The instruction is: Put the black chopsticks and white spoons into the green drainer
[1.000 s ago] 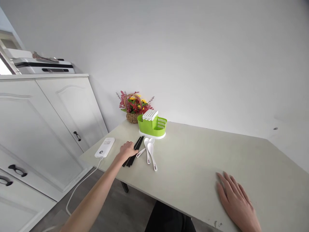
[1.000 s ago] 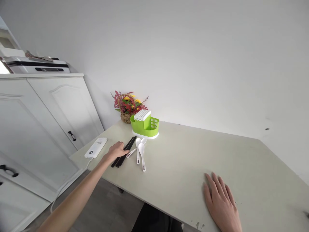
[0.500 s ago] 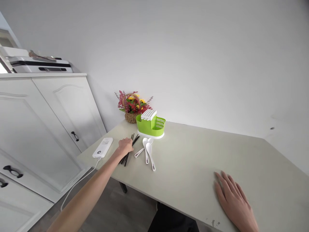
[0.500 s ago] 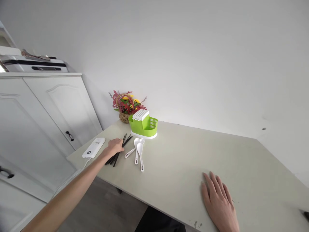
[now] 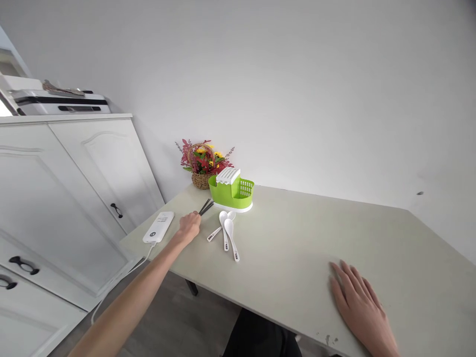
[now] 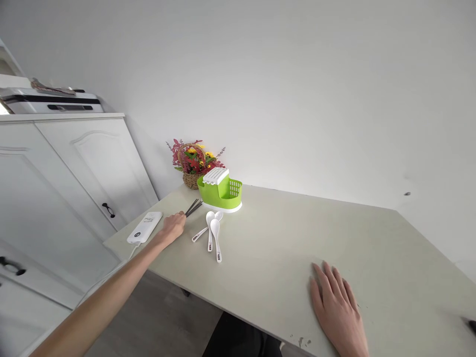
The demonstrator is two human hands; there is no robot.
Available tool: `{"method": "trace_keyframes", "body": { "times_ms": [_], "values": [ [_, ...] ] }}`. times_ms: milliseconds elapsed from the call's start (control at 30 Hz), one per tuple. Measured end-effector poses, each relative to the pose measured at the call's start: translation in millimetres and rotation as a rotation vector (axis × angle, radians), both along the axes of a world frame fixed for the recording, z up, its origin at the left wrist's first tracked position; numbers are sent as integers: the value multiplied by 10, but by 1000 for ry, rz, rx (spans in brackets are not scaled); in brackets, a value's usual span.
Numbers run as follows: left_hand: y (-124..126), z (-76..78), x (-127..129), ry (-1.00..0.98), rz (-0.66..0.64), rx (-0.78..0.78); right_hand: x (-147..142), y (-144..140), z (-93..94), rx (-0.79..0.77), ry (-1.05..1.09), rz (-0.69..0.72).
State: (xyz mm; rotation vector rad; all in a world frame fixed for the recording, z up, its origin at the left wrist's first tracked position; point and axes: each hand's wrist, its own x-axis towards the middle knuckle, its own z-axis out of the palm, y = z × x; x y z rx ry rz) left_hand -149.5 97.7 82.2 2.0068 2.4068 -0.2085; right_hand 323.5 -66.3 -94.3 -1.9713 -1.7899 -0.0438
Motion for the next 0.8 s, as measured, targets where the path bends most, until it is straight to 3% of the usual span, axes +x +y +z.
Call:
{"method": "trace_keyframes", "body": {
  "times_ms": [267, 500, 633, 800],
  "values": [
    [-78, 382, 91, 47, -53, -52, -17, -1, 0, 13, -20, -7],
    [-237, 679, 516, -15, -228, -88, -10, 0, 23, -3, -42, 7],
    [-225, 635, 915, -89, -340, -187, -4, -2, 25, -7, -32, 12],
    [-143, 340, 1469, -179, -432, -282, -12, 1, 23, 14, -3, 2]
  ]
}}
